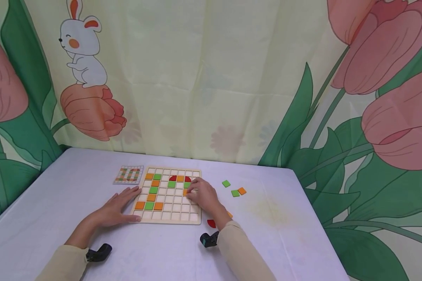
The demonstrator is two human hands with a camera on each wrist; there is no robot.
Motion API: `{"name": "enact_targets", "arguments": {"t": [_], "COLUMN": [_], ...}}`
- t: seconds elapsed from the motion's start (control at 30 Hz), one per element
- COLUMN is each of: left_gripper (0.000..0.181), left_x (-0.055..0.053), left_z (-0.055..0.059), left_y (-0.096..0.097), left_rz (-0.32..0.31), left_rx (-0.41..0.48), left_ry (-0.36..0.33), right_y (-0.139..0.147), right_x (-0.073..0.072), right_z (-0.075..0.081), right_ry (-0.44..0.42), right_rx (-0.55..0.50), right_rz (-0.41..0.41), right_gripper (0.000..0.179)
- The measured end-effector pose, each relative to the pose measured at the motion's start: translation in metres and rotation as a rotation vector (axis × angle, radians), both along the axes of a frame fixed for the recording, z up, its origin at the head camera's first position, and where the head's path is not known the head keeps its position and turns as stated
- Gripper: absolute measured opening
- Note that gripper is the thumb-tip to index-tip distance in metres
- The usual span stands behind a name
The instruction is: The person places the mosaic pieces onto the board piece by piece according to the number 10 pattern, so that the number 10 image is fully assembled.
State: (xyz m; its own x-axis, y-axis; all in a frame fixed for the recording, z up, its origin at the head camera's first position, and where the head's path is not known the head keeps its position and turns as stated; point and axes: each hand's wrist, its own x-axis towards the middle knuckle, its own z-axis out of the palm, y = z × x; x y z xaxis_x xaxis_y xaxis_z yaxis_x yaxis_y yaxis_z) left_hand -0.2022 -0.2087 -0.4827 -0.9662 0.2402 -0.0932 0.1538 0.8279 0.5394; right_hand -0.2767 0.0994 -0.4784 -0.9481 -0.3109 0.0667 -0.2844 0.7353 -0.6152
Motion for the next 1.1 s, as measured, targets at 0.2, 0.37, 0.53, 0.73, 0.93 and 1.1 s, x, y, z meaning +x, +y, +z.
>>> {"name": "enact_targets", "arguments": {"t": [0.2, 0.37, 0.53, 0.73, 0.93, 1.1], "left_gripper": [0.101, 0.102, 0.102, 0.102, 0.102, 0.103], "left_x": [-0.001, -0.001, 0.000, 0.001, 0.000, 0.000], "left_z": [-0.002, -0.001, 0.001, 0.002, 0.000, 0.000], "left_y": [-0.001, -0.001, 0.001, 0.002, 0.001, 0.001], "left_rz": [-0.002, -0.002, 0.000, 0.005, 0.000, -0.005], "left_rx": [0.002, -0.002, 0.000, -0.004, -0.004, -0.002], "left_ry": [0.005, 0.008, 0.000, -0.003, -0.005, 0.000], "right_y": [0.008, 0.017, 0.028, 0.045, 0.064, 0.079], "right_x": [0.003, 0.005, 0.007, 0.008, 0.009, 0.012], "right_z": [0.004, 0.009, 0.014, 0.014, 0.011, 0.012], "right_ry": [-0.072, -0.064, -0.058, -0.046, 0.008, 0.001], "right_rx": [-0.012, -0.013, -0.018, -0.018, 0.009, -0.009], "right_rz": [0.021, 0.026, -0.013, -0.067, -0.100, -0.129], "right_gripper": [0.012, 0.020, 0.028, 0.030, 0.030, 0.029]}}
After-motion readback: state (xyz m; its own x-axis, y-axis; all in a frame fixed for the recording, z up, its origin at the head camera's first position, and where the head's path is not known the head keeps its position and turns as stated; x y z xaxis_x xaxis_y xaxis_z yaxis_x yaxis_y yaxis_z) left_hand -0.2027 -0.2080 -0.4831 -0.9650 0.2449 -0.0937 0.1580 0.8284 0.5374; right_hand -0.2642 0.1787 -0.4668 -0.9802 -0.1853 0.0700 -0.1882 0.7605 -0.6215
